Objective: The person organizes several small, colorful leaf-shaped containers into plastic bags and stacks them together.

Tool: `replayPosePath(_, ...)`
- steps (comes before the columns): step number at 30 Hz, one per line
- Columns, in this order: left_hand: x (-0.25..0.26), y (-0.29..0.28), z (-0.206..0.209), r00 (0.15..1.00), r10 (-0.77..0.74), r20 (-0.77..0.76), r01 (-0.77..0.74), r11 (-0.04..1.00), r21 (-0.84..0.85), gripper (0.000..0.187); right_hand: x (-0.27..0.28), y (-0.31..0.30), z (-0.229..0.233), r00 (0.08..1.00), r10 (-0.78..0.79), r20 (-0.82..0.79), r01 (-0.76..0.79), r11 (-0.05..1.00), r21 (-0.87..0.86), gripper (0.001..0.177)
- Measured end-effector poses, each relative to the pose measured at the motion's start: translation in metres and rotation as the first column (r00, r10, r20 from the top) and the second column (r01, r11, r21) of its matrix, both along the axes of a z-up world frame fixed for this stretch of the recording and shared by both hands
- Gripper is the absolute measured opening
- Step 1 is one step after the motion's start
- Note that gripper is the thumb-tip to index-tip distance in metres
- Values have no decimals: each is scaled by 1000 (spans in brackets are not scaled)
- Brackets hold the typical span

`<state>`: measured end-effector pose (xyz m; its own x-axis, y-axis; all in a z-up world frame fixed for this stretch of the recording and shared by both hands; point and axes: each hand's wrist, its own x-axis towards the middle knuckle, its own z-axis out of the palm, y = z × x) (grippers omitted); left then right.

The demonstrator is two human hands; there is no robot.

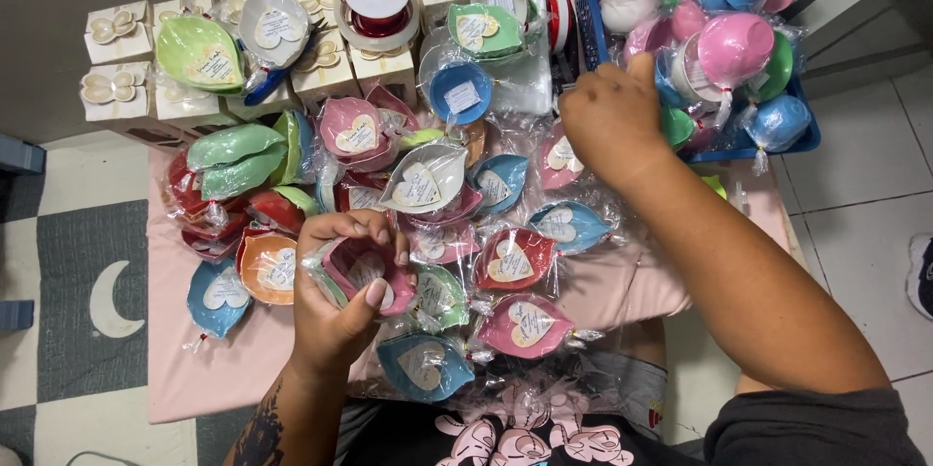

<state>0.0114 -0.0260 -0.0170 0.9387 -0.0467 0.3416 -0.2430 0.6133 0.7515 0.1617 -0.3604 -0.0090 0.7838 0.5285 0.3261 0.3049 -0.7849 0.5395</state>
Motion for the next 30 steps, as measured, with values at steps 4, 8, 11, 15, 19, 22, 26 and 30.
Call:
replayPosePath(4,-1,-1,-1,1000,-10,-20,9,1000,-22,54,15,-27,-19,997,72,-21,-68,985,157,18)
replayPosePath(8,-3,-2,-1,1000,-6,-17,5,1000,-21,55,-27,-5,14,993,77,-94,-60,983,175,11)
replayPosePath(11,-5,-1,-2,1000,0,-16,0,1000,-13,56,-53,12,42,889,43,-457,44,983,179,6)
replayPosePath(15,-6,-2,-6,1000,-17,-17,17,1000,2,56,-61,13,26,683,-103,-723,173,985,23,15)
replayPosePath(19,-9,-5,-2,1000,-18,-6,18,1000,-9,57,-62,11,5,747,-60,-663,109,993,33,9)
replayPosePath(22,-11,-4,-1,1000,-6,-8,6,1000,14,57,-64,9,-17,834,-3,-551,58,995,82,6)
replayPosePath(26,-11,-2,-2,1000,-16,-9,16,1000,11,57,-68,7,-22,932,93,-349,-56,992,116,10)
replayPosePath(30,-10,-2,-3,1000,-21,-19,21,1000,-4,57,-61,5,2,978,140,-158,-117,982,145,15)
